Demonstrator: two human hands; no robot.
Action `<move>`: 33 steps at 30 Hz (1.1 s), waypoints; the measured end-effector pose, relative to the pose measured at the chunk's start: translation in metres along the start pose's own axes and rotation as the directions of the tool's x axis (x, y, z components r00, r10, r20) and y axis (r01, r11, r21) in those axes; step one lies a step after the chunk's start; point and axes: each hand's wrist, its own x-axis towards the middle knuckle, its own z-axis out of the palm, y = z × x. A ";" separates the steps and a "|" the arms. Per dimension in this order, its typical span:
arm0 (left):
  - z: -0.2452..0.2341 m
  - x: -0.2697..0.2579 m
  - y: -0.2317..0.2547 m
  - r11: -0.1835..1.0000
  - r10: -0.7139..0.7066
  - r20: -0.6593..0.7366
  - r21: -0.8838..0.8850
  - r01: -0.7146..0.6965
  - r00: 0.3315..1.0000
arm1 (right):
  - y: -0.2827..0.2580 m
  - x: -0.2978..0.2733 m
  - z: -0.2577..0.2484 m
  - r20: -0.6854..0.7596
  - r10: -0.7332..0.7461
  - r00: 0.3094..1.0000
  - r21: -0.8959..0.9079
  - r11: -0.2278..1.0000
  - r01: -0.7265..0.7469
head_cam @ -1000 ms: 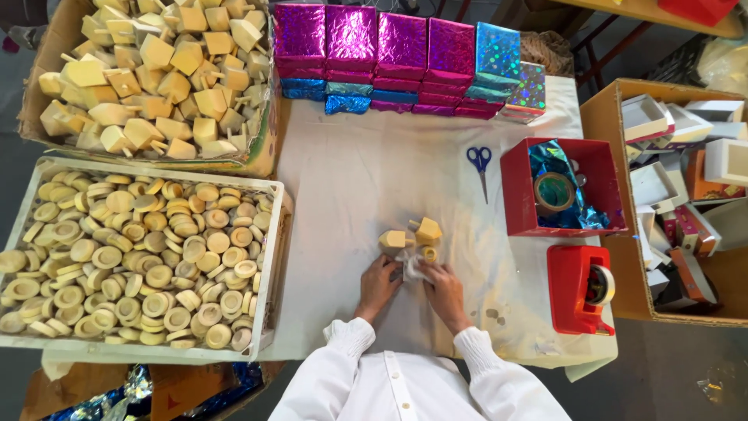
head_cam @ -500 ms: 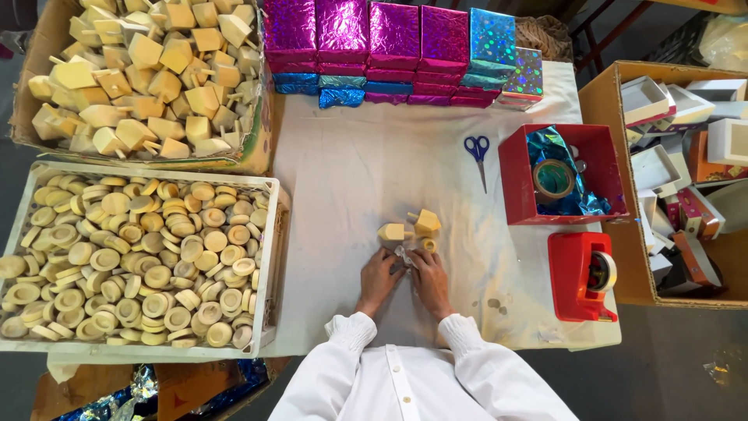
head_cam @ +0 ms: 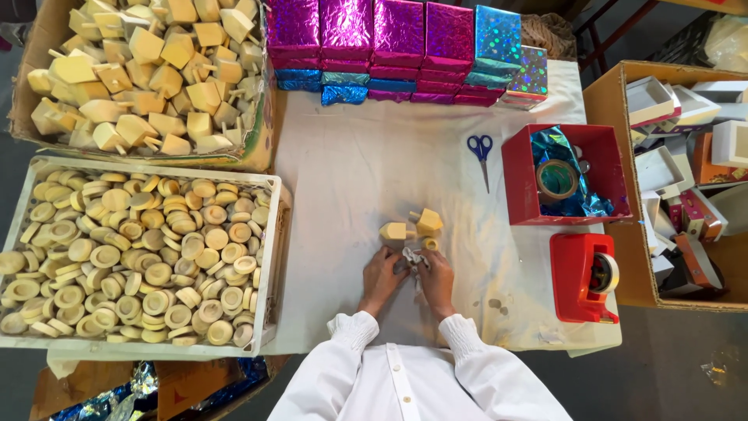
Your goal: The person wipes wooden dreidels with a white cloth and places them into a small square box on a table.
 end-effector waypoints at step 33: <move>0.004 -0.005 0.001 0.999 0.006 0.023 0.047 -0.007 1.000 | -0.009 0.009 -0.020 0.103 -0.059 0.993 -0.164 0.984 0.076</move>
